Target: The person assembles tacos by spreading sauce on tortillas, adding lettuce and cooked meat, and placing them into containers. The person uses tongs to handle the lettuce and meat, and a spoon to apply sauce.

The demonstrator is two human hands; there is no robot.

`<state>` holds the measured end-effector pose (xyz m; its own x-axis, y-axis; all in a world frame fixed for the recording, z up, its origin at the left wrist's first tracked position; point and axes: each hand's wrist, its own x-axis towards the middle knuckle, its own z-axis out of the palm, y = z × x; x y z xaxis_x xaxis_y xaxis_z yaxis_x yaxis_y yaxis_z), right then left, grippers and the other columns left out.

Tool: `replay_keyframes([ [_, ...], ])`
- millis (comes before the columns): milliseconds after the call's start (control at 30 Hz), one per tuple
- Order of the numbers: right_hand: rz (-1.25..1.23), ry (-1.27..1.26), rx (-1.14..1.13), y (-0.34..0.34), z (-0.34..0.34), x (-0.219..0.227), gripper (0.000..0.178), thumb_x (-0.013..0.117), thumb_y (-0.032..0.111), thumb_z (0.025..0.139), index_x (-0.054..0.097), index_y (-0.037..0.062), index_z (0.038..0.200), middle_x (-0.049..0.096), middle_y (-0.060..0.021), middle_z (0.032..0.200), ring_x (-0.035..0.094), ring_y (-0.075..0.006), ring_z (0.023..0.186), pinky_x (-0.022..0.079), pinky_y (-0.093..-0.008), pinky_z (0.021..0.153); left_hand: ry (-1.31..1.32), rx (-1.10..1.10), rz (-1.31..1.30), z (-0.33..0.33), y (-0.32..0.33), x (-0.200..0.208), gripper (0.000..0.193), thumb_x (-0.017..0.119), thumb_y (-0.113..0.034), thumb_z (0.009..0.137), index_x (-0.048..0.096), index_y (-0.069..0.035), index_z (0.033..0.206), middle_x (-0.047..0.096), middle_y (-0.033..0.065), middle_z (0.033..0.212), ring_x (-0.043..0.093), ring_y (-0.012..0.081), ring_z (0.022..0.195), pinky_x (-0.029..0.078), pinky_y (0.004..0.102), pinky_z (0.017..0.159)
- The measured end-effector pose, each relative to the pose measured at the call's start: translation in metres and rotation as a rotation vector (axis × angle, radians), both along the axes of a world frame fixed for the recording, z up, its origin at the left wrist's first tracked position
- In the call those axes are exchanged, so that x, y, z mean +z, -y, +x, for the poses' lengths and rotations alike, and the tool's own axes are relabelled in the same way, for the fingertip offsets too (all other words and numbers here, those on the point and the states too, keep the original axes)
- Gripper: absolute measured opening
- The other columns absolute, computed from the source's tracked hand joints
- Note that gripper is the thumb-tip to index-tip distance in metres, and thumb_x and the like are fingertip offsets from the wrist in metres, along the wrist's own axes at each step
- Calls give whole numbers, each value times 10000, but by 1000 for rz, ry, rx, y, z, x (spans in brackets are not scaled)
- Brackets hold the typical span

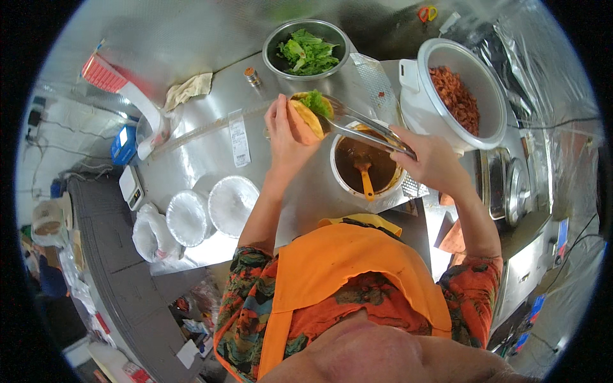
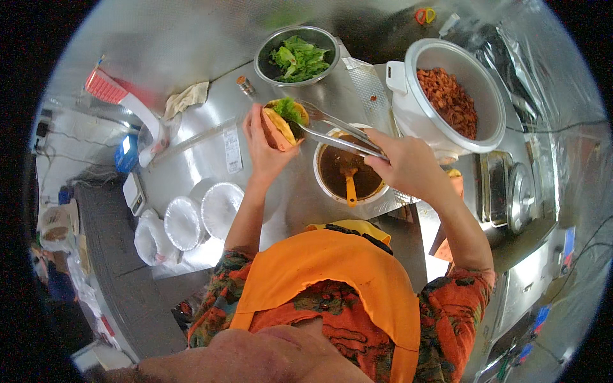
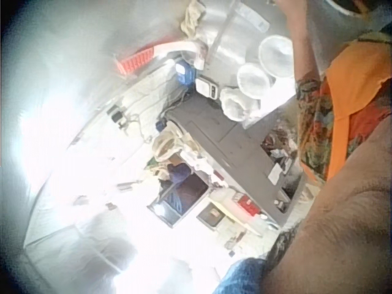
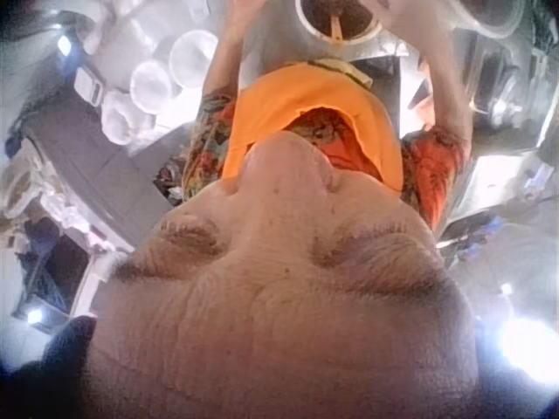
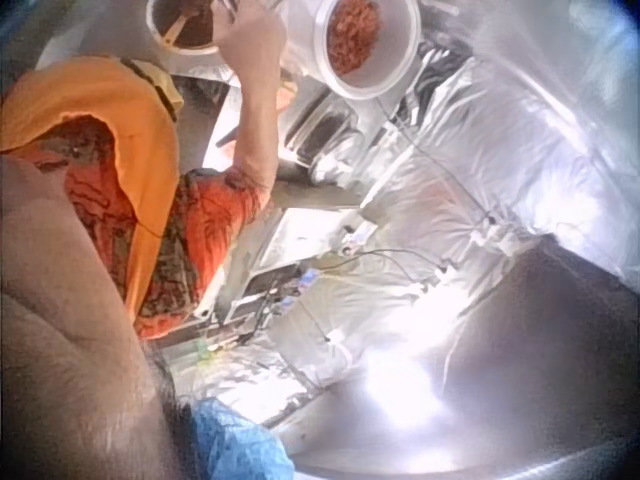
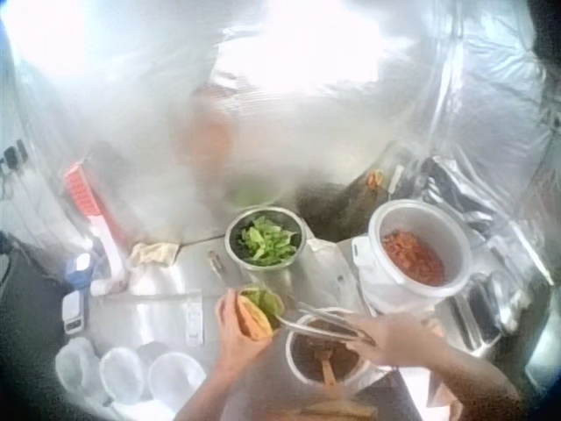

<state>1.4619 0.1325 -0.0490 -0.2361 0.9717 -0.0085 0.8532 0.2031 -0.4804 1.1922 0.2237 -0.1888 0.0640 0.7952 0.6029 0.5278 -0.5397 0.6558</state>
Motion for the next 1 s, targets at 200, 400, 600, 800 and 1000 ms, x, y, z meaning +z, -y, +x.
replay_keyframes([
  [200, -26, -151, -68, 13, 34, -3, 408, 680, 213, 874, 633, 39, 1240, 667, -222, 763, 647, -398, 697, 499, -426, 638, 33, -74, -45, 28, -1, 11, 1159, 938, -160, 571, 262, -21, 1503, 360, 195, 1406, 385, 354, 1309, 370, 444, 1095],
  [400, 6, -200, -84, 20, 77, -7, 430, 688, 214, 867, 628, 31, 1251, 676, -228, 805, 668, -364, 715, 507, -388, 644, -74, -135, -8, 56, -6, 26, 1138, 932, -148, 590, 268, -46, 1508, 363, 180, 1396, 410, 350, 1295, 386, 433, 1086],
  [600, 44, -317, -163, 33, 151, 16, 479, 691, 274, 878, 599, 53, 1294, 692, -206, 860, 700, -283, 733, 530, -392, 688, -144, -216, -49, 105, -19, 39, 1107, 920, -176, 611, 283, -36, 1505, 364, 179, 1406, 398, 334, 1317, 373, 426, 1106],
  [800, 319, 195, -127, 15, 305, 17, 490, 685, 287, 899, 588, 104, 1343, 693, -166, 1043, 696, -273, 837, 542, -378, 705, 64, -403, -270, 127, -22, 38, 1113, 873, -90, 637, 212, -11, 1529, 302, 162, 1468, 357, 305, 1362, 313, 423, 1146],
  [1000, 95, 494, -9, -15, 329, -20, 471, 702, 259, 864, 615, 110, 1302, 706, -152, 978, 689, -337, 870, 555, -405, 708, 127, -552, -334, 178, -20, 55, 1128, 868, -64, 645, 186, -26, 1543, 295, 145, 1467, 368, 281, 1368, 325, 408, 1149],
])
